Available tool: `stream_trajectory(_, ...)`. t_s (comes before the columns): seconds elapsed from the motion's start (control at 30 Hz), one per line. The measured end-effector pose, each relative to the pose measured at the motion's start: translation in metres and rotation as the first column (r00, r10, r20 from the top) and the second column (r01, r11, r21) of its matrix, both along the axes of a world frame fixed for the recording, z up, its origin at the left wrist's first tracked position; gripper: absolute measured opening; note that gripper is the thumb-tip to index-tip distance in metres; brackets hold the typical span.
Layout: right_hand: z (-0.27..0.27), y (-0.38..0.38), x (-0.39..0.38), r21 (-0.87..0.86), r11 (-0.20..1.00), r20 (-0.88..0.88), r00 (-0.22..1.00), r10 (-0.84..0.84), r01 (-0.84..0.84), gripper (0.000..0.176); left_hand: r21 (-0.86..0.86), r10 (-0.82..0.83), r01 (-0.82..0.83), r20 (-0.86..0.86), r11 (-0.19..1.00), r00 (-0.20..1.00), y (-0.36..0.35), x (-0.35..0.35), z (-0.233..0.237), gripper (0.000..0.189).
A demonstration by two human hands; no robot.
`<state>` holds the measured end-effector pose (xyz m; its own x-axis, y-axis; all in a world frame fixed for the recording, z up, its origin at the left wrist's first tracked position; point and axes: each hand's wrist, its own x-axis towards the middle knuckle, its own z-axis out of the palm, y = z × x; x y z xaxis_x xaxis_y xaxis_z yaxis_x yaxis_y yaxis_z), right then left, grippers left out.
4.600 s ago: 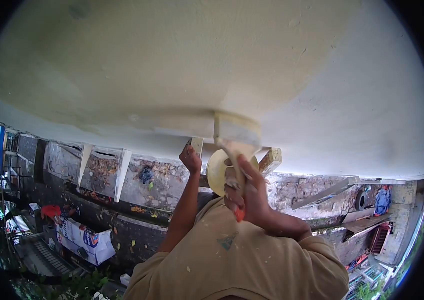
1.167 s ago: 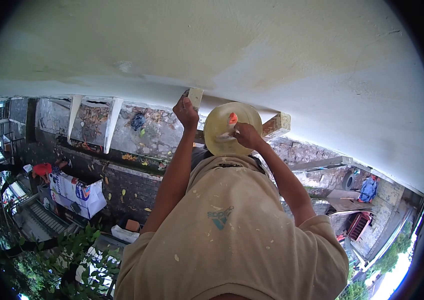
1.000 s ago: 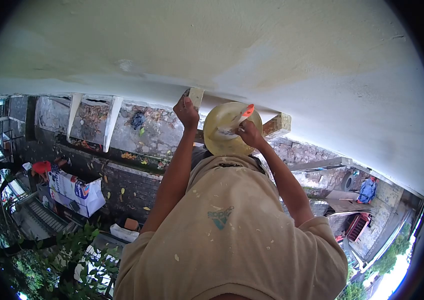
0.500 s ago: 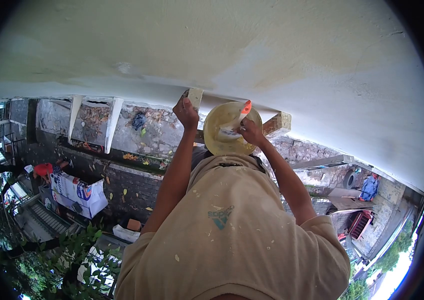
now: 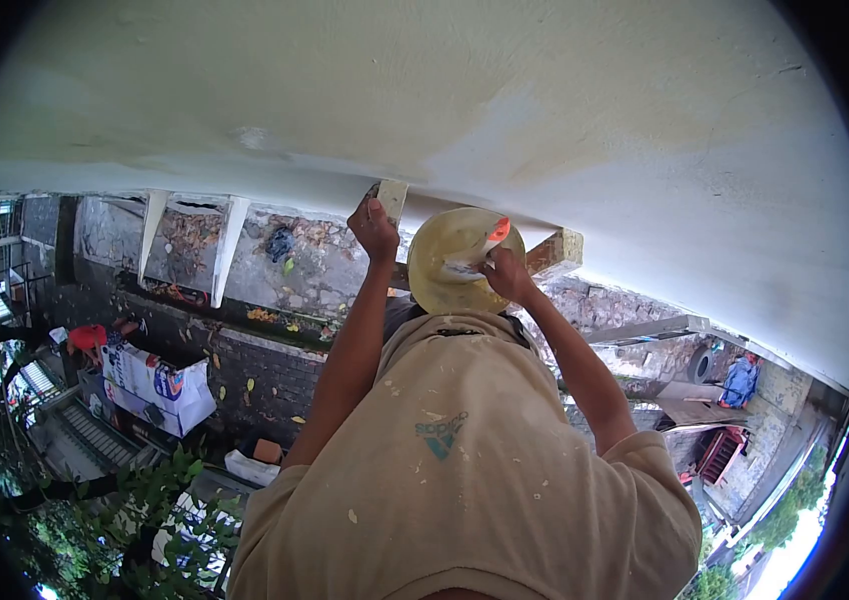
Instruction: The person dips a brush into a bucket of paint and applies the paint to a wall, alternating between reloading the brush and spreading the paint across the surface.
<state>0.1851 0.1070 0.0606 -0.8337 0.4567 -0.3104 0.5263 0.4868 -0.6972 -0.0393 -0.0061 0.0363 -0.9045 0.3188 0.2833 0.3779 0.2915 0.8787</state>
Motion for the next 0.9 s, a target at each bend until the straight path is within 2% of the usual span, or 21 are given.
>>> stream_trajectory(0.07,-0.005,-0.004,0.003,0.048,0.999,-0.003,1.000,0.015,-0.015,0.020,-0.024,-0.047,0.049,0.097,0.998,0.994,-0.004,0.000,0.004,0.043)
stream_trajectory(0.17,-0.013,-0.008,0.007,0.042,0.997,0.089,0.994,0.067,-0.071,0.021,-0.010,-0.009,0.009,0.032,1.000,0.999,-0.001,0.000,-0.007,0.041)
stream_trajectory(0.27,0.002,-0.015,0.011,0.010,1.000,0.105,0.994,0.010,-0.011,0.021,-0.021,-0.012,0.012,0.007,1.000,1.000,-0.002,-0.002,-0.011,0.041)
stream_trajectory(0.37,-0.018,-0.014,0.024,0.011,0.998,0.003,0.998,0.060,-0.060,0.023,0.008,-0.035,0.034,0.081,0.999,0.996,-0.003,-0.001,-0.007,0.040)
stream_trajectory(0.47,-0.007,-0.016,0.022,0.028,0.998,-0.125,0.990,0.064,-0.061,0.015,0.007,0.012,-0.012,-0.035,1.000,0.999,0.000,0.001,0.000,0.041)
stream_trajectory(0.57,-0.005,-0.014,0.019,0.047,0.993,-0.136,0.984,0.118,-0.112,0.015,0.025,-0.022,0.022,-0.017,0.999,1.000,0.000,0.000,0.004,0.042)
stream_trajectory(0.67,0.005,-0.014,0.014,0.090,0.995,-0.094,0.994,0.062,-0.053,0.016,0.010,0.060,-0.059,-0.114,0.998,0.992,0.001,-0.001,-0.006,0.043)
stream_trajectory(0.77,0.009,-0.016,0.005,0.036,0.995,0.192,0.977,0.088,-0.096,0.022,0.098,-0.044,0.043,0.002,0.994,0.999,0.000,0.001,0.013,0.042)
stream_trajectory(0.87,0.001,-0.015,0.008,0.066,0.997,-0.041,0.999,0.029,-0.026,0.021,0.115,-0.013,0.027,-0.124,0.993,0.992,0.002,0.000,0.008,0.040)
stream_trajectory(0.9,0.000,-0.010,0.005,0.006,1.000,-0.111,0.993,0.030,-0.030,0.025,0.102,-0.006,0.011,-0.055,0.995,0.998,0.002,0.003,0.015,0.039)
